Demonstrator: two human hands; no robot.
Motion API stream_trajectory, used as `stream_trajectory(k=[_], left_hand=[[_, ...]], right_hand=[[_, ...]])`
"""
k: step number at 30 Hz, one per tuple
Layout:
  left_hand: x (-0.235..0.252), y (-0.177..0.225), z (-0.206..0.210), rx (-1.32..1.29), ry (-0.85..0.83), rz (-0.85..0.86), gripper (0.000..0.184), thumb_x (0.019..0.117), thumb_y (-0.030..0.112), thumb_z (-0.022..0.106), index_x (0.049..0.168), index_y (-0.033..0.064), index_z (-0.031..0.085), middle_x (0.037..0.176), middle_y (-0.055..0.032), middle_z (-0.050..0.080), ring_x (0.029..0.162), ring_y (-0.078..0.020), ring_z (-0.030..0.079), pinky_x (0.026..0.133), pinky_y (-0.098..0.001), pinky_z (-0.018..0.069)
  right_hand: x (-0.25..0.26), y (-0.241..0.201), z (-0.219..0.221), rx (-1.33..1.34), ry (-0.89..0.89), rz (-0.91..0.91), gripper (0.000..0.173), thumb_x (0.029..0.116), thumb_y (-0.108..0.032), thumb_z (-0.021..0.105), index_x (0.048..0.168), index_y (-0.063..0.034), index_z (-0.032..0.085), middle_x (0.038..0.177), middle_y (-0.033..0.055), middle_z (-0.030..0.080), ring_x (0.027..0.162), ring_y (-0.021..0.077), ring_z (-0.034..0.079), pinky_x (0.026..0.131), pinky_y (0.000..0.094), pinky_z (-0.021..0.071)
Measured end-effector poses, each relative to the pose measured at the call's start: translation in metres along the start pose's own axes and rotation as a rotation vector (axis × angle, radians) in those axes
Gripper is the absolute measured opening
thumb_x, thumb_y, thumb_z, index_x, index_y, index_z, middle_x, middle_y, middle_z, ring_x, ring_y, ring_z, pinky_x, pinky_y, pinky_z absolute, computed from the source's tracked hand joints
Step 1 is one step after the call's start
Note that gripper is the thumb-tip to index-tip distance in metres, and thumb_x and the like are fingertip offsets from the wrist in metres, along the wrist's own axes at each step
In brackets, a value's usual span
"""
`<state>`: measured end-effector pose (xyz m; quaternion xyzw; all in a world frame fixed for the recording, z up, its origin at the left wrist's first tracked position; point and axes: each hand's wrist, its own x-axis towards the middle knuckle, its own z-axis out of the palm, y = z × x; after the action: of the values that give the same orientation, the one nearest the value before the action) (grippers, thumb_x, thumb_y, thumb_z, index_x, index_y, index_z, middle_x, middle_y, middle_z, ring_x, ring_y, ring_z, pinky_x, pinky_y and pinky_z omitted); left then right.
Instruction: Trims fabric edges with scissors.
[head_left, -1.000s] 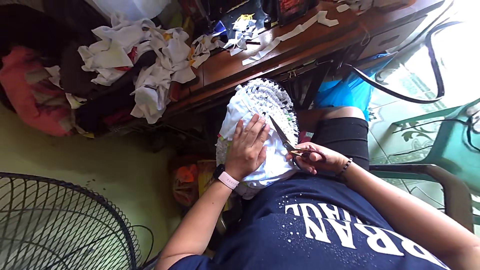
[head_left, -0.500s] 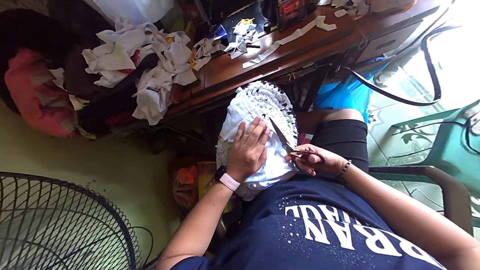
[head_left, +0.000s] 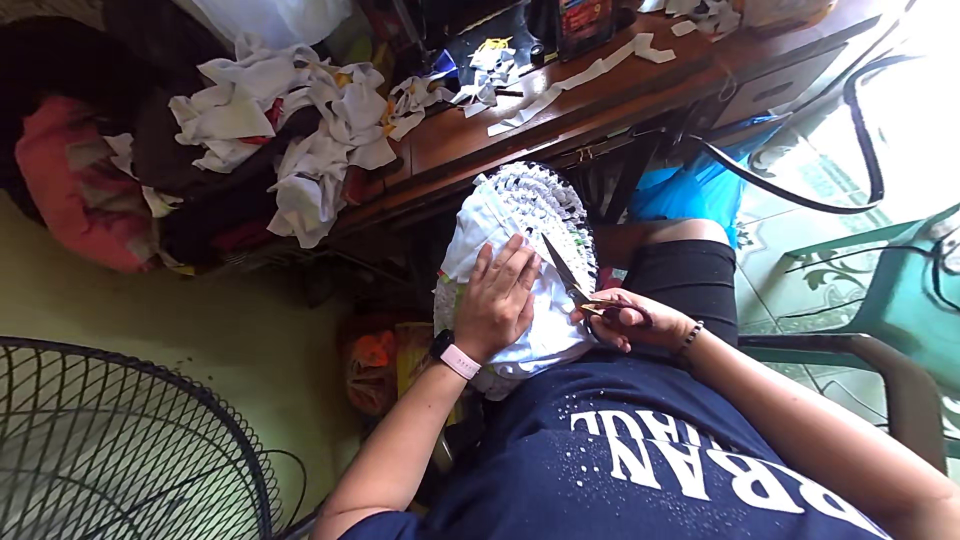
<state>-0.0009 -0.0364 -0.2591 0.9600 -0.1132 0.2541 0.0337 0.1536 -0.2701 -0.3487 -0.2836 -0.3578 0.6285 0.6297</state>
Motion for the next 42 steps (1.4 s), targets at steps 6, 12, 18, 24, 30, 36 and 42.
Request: stream_trajectory(k=[6, 12, 18, 24, 30, 36, 42], left_hand=[[0.0003, 0.0003, -0.0012, -0.02, -0.003, -0.008, 0.043, 0.1006, 0.021, 0.05, 0.137, 0.0048, 0.065, 0.15, -0.0149, 0.056, 0.15, -0.0306, 0.039, 0.126, -0.0571, 0.0211], [-0.0004, -0.0011, 0.0006, -0.037, 0.002, -0.004, 0.043, 0.1006, 0.022, 0.05, 0.137, 0.0056, 0.065, 0.151, -0.015, 0.054, 0.151, -0.0308, 0.037, 0.126, -0.0573, 0.0207], [-0.0009, -0.0001, 0.0007, -0.031, -0.001, -0.015, 0.043, 0.1008, 0.023, 0.05, 0.137, 0.0063, 0.065, 0.152, -0.0159, 0.053, 0.152, -0.032, 0.036, 0.126, -0.0581, 0.0198], [0.0019, 0.0078, -0.0058, -0.059, -0.01, -0.011, 0.043, 0.1022, 0.026, 0.052, 0.137, 0.0047, 0.065, 0.151, -0.0167, 0.053, 0.15, -0.0315, 0.038, 0.126, -0.0568, 0.0222], [0.0008, 0.0042, -0.0017, -0.065, -0.018, -0.013, 0.041, 0.1018, 0.025, 0.052, 0.135, 0.0055, 0.066, 0.15, -0.016, 0.055, 0.15, -0.0312, 0.039, 0.125, -0.056, 0.0239], [-0.0006, 0.0032, -0.0002, -0.063, -0.01, -0.008, 0.04, 0.1016, 0.024, 0.053, 0.134, 0.0057, 0.067, 0.15, -0.0156, 0.055, 0.15, -0.0313, 0.038, 0.125, -0.0558, 0.0239], [-0.0003, 0.0034, 0.0, -0.073, -0.005, -0.011, 0.039, 0.1014, 0.023, 0.053, 0.133, 0.0056, 0.068, 0.15, -0.0156, 0.055, 0.15, -0.0313, 0.039, 0.125, -0.056, 0.0247]], right_hand=[[0.0, 0.0009, -0.0001, 0.007, -0.001, 0.004, 0.067, 0.0825, -0.07, 0.071, 0.121, -0.0147, 0.069, 0.072, -0.0085, 0.064, 0.056, 0.0013, 0.059, 0.051, 0.0157, 0.0494], [0.0003, 0.0019, -0.0011, -0.002, 0.0, 0.0, 0.067, 0.083, -0.07, 0.07, 0.121, -0.0146, 0.069, 0.072, -0.0091, 0.064, 0.055, 0.0009, 0.059, 0.05, 0.0157, 0.0491], [-0.0001, 0.0025, -0.0018, 0.0, 0.0, -0.006, 0.067, 0.0834, -0.069, 0.07, 0.122, -0.0149, 0.069, 0.071, -0.0089, 0.064, 0.055, 0.0009, 0.059, 0.05, 0.0158, 0.0492], [0.0007, 0.0012, -0.0005, -0.015, 0.006, -0.002, 0.066, 0.0835, -0.069, 0.071, 0.121, -0.0146, 0.069, 0.072, -0.0086, 0.064, 0.055, 0.0008, 0.059, 0.05, 0.0155, 0.0488], [0.0002, 0.0015, -0.0006, -0.003, 0.002, -0.002, 0.065, 0.0844, -0.068, 0.071, 0.121, -0.0144, 0.069, 0.073, -0.0084, 0.064, 0.055, 0.0008, 0.058, 0.05, 0.0156, 0.0487], [0.0003, 0.0015, -0.0009, -0.016, 0.001, 0.001, 0.066, 0.084, -0.068, 0.071, 0.122, -0.0146, 0.068, 0.072, -0.0082, 0.064, 0.056, 0.0014, 0.058, 0.051, 0.0161, 0.0487], [0.0004, 0.0007, -0.0004, -0.013, 0.007, 0.004, 0.066, 0.0835, -0.068, 0.072, 0.122, -0.0144, 0.068, 0.073, -0.0081, 0.064, 0.056, 0.0013, 0.059, 0.051, 0.0159, 0.049]])
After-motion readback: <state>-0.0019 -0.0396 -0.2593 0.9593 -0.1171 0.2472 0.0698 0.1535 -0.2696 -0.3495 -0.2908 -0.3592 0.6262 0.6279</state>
